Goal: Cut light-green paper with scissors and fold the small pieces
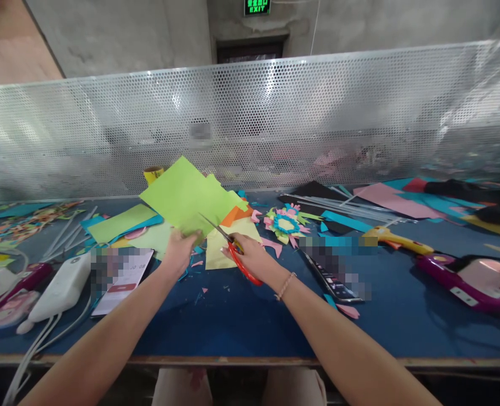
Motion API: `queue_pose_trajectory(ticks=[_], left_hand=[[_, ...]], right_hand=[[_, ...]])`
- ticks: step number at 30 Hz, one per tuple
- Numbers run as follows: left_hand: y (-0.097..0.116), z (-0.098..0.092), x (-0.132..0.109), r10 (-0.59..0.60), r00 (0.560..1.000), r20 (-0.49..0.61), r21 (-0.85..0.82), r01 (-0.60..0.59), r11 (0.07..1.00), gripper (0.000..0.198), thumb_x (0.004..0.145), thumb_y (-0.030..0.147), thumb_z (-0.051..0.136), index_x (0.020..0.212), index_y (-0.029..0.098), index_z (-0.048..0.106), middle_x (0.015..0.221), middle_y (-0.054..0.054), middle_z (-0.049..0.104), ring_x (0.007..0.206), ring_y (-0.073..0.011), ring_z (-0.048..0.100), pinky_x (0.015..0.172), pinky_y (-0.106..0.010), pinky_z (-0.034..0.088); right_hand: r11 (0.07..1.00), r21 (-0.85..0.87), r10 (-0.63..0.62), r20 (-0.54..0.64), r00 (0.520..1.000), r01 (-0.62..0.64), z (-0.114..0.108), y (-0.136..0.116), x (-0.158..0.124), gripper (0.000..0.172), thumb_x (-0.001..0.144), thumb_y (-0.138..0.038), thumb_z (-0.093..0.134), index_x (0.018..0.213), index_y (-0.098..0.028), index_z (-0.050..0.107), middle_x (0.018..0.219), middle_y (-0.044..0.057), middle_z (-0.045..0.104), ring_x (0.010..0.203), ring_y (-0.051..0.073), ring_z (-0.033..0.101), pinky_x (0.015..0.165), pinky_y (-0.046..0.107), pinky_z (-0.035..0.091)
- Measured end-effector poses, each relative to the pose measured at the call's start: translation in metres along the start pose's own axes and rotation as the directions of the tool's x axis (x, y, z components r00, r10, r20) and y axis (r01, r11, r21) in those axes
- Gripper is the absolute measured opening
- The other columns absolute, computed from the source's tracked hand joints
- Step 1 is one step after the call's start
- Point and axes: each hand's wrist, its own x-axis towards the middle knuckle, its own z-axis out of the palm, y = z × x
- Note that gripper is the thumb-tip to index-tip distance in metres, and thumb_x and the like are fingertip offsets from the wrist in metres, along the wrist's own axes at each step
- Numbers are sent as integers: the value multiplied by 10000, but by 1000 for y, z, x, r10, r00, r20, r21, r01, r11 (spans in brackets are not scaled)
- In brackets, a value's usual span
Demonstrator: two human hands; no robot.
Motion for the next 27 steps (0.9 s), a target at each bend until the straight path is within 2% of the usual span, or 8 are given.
queue_pose_trajectory(ticks=[4, 12, 16, 22, 27], left_hand=[[1, 0, -1, -12, 1000, -17, 17, 13, 1000, 303, 605, 199, 599, 901, 136, 594, 848, -57, 648, 688, -153, 602, 637, -301, 501], [6, 2, -4, 72, 997, 24, 138, -75, 988, 293, 575, 141, 581, 866, 130, 616, 803, -46, 654, 721, -163, 597, 640, -268, 474], [3, 2, -4, 98, 995, 32, 145, -102, 984, 332, 563, 130, 580, 893, 138, 614, 819, -39, 654, 733, -162, 594, 642, -268, 465], [3, 3, -6, 41, 997, 62, 157, -50, 986, 357, 573, 175, 613, 928, 139, 595, 842, -43, 650, 740, -159, 588, 639, -262, 465], [6, 4, -7, 39, 997, 67, 136, -47, 990, 335, 584, 160, 588, 917, 129, 601, 832, -45, 645, 720, -146, 580, 631, -252, 464]], right_hand=[[1000, -17, 0, 11, 1000, 0, 0, -1, -1, 343, 793, -450, 471, 994, -178, 525, 926, 80, 597, 804, 183, 557, 701, 271, 408], [999, -7, -39, -7, 999, 39, 1, -3, -2, 375, 795, -471, 465, 1005, -166, 527, 943, 94, 602, 846, 188, 557, 738, 279, 411], [999, -15, -48, -10, 999, 47, 0, -6, -4, 379, 799, -472, 458, 1007, -162, 524, 947, 98, 602, 844, 188, 557, 742, 283, 411], [999, -13, -39, -8, 999, 38, 0, -5, -3, 370, 797, -470, 456, 1000, -167, 521, 940, 97, 595, 843, 193, 555, 736, 287, 411], [999, -25, -28, 4, 1000, 28, 0, -8, -2, 355, 797, -457, 453, 979, -161, 523, 888, 90, 597, 784, 191, 560, 699, 286, 412]])
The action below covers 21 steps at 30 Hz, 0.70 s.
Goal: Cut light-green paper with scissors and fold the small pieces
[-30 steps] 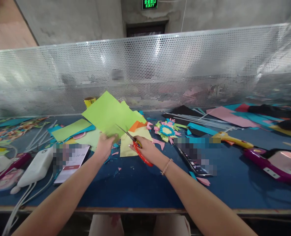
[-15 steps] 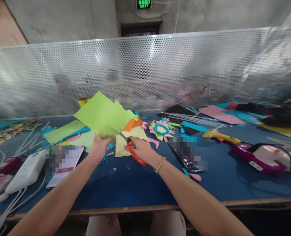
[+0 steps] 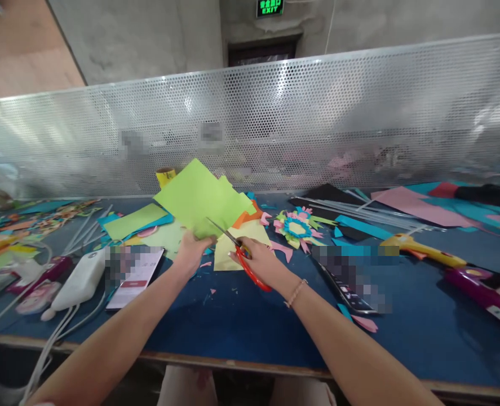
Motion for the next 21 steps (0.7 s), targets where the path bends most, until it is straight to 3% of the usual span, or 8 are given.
queue_pose_trajectory(ticks=[6, 21], left_hand=[[5, 0, -2, 38, 999, -27, 25, -37, 999, 239, 570, 127, 567, 803, 122, 620, 745, -19, 627, 644, -122, 549, 565, -228, 442], [7, 2, -2, -50, 998, -28, -72, 48, 996, 316, 581, 144, 585, 897, 145, 584, 832, -36, 645, 712, -141, 585, 628, -263, 496]], right_hand=[[999, -32, -1, 13, 1000, 1, -3, -1, 0, 339, 790, -440, 468, 978, -164, 525, 900, 90, 600, 792, 195, 558, 708, 293, 414], [999, -46, 5, -28, 1000, -6, -3, 3, 1, 338, 791, -422, 469, 1002, -163, 521, 906, 90, 592, 808, 187, 555, 711, 279, 411]])
